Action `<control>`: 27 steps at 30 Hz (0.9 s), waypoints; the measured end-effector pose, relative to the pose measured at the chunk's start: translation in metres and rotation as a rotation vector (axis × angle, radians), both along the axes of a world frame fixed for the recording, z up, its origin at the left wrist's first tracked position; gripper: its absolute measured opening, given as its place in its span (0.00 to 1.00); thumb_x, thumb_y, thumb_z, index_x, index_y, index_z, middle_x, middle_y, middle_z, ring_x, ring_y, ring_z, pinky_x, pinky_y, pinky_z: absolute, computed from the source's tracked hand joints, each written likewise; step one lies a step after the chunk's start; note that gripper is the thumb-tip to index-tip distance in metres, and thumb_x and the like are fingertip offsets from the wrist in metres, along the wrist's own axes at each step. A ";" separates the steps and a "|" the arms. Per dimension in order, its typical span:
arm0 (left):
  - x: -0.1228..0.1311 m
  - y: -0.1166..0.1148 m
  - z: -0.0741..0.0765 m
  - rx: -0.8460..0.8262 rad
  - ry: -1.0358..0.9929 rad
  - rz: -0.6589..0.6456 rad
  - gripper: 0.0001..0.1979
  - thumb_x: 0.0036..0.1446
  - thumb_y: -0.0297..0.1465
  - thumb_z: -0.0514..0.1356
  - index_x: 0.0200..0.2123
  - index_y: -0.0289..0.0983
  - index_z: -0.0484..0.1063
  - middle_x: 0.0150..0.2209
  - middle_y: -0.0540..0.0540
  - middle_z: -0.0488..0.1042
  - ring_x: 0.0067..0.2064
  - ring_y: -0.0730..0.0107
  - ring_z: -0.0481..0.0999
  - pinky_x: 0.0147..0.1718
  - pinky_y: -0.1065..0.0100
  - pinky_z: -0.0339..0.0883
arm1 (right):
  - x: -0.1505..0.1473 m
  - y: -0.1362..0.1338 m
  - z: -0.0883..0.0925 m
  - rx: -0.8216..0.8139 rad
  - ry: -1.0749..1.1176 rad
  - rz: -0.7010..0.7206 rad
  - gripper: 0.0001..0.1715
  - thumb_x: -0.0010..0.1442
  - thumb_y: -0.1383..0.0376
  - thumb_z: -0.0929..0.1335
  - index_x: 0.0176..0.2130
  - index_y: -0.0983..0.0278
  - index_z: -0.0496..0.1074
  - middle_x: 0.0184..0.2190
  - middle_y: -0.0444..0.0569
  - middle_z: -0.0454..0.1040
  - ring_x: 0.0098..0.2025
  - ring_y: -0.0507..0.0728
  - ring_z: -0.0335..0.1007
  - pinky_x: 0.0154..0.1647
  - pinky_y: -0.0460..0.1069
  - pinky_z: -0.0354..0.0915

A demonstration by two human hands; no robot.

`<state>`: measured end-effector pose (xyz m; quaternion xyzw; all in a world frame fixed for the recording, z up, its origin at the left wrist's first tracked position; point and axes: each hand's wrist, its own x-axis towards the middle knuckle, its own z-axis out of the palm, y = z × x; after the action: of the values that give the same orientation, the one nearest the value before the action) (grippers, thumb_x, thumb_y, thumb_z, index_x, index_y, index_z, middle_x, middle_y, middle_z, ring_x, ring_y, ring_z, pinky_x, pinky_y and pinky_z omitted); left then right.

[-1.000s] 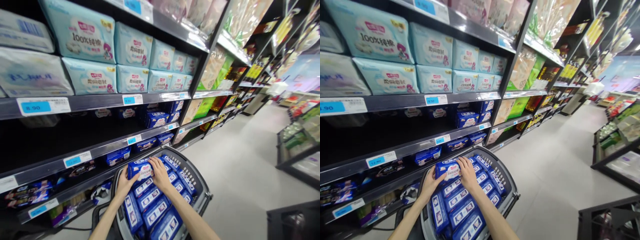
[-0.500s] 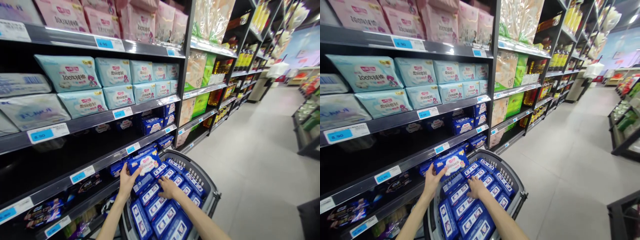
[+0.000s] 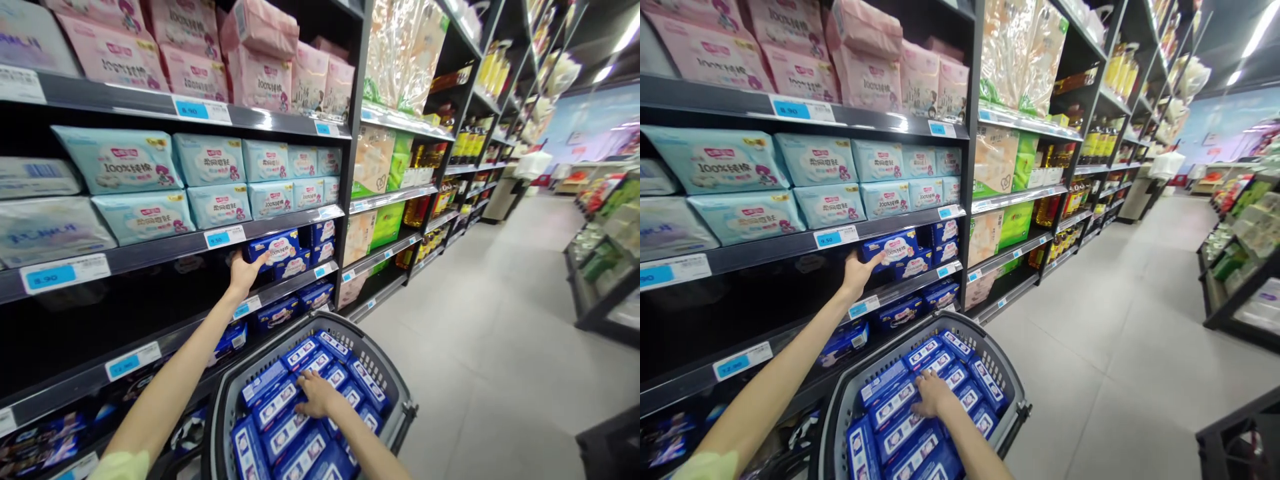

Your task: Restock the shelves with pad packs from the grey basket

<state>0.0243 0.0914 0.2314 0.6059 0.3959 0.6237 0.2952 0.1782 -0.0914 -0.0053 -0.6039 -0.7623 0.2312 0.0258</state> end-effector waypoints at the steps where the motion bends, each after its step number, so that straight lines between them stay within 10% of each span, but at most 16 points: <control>1: 0.003 0.006 0.002 -0.030 0.033 0.043 0.34 0.48 0.41 0.73 0.55 0.33 0.70 0.54 0.35 0.76 0.55 0.51 0.76 0.58 0.55 0.67 | 0.001 0.000 0.000 0.003 0.001 0.003 0.37 0.53 0.55 0.75 0.59 0.67 0.72 0.62 0.63 0.67 0.64 0.72 0.63 0.64 0.61 0.62; 13: 0.039 0.075 0.008 -0.036 0.268 0.244 0.36 0.49 0.39 0.72 0.59 0.34 0.66 0.64 0.31 0.65 0.68 0.44 0.61 0.66 0.54 0.54 | 0.017 -0.001 -0.006 0.045 0.075 0.052 0.34 0.53 0.55 0.75 0.57 0.64 0.73 0.62 0.61 0.69 0.64 0.71 0.64 0.63 0.62 0.62; 27: 0.072 0.094 0.005 -0.099 0.444 0.301 0.33 0.59 0.41 0.63 0.63 0.32 0.61 0.65 0.30 0.65 0.68 0.46 0.62 0.66 0.54 0.56 | 0.025 0.002 -0.006 0.025 0.115 0.062 0.34 0.53 0.56 0.75 0.56 0.69 0.73 0.62 0.64 0.67 0.61 0.73 0.65 0.61 0.62 0.64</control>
<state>0.0966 0.1851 0.2363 0.6471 0.5665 0.4922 0.1346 0.2032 -0.0897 -0.0111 -0.5653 -0.7807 0.2569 0.0700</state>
